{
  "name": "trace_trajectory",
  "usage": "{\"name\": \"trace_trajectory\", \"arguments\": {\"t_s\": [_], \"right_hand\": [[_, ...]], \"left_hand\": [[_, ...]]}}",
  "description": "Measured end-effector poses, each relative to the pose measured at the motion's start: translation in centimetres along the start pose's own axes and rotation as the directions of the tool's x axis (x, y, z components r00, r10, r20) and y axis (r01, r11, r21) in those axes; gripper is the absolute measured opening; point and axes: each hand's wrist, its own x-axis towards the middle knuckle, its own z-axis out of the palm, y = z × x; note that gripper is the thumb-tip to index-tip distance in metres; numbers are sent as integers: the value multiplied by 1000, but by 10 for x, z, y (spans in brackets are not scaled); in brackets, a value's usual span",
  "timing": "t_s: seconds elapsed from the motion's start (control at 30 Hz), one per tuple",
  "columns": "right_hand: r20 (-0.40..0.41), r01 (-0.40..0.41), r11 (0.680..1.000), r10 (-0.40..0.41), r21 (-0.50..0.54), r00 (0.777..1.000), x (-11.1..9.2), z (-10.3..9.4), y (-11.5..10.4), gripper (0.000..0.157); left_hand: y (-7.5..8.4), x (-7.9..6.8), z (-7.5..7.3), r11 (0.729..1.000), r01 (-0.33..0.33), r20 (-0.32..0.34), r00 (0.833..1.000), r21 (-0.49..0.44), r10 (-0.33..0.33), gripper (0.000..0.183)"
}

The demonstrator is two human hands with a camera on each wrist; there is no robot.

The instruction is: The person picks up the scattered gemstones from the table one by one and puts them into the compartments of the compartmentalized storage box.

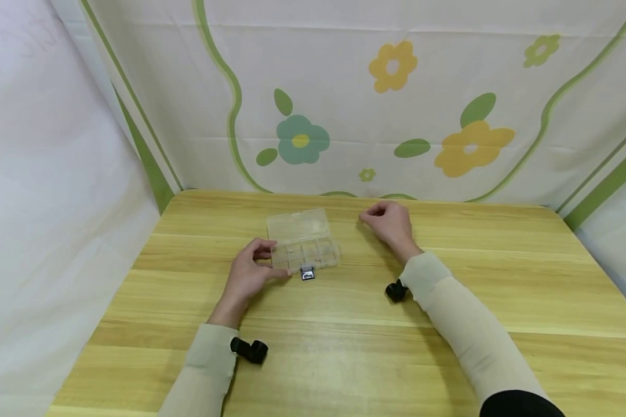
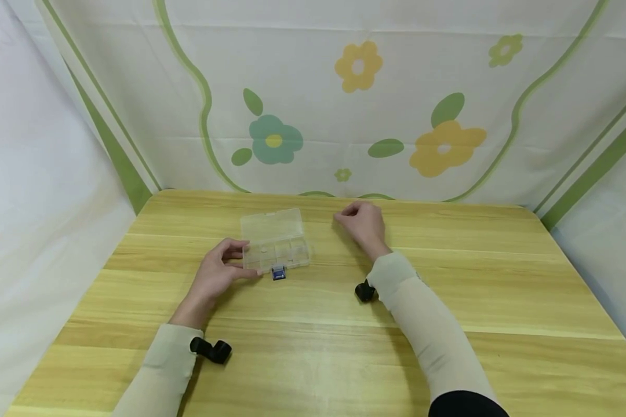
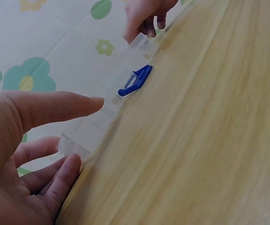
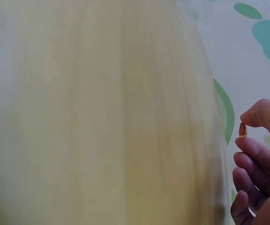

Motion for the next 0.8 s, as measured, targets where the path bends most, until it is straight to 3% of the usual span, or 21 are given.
{"name": "trace_trajectory", "arguments": {"t_s": [0.33, 0.57, 0.8], "right_hand": [[114, 127, 989, -135, 75, 984, -9, 2, -6, 20], [242, 168, 981, -186, 94, 952, -13, 1, -3, 14], [300, 217, 968, -245, 123, 922, -19, 0, -5, 10]], "left_hand": [[0, 0, 0, 1000, 1, -4, 1000, 11, -1, 72], [0, 0, 0, 1000, 0, -2, 1000, 4, 0, 72], [0, 0, 0, 1000, -3, -5, 1000, 4, 3, 72]]}}
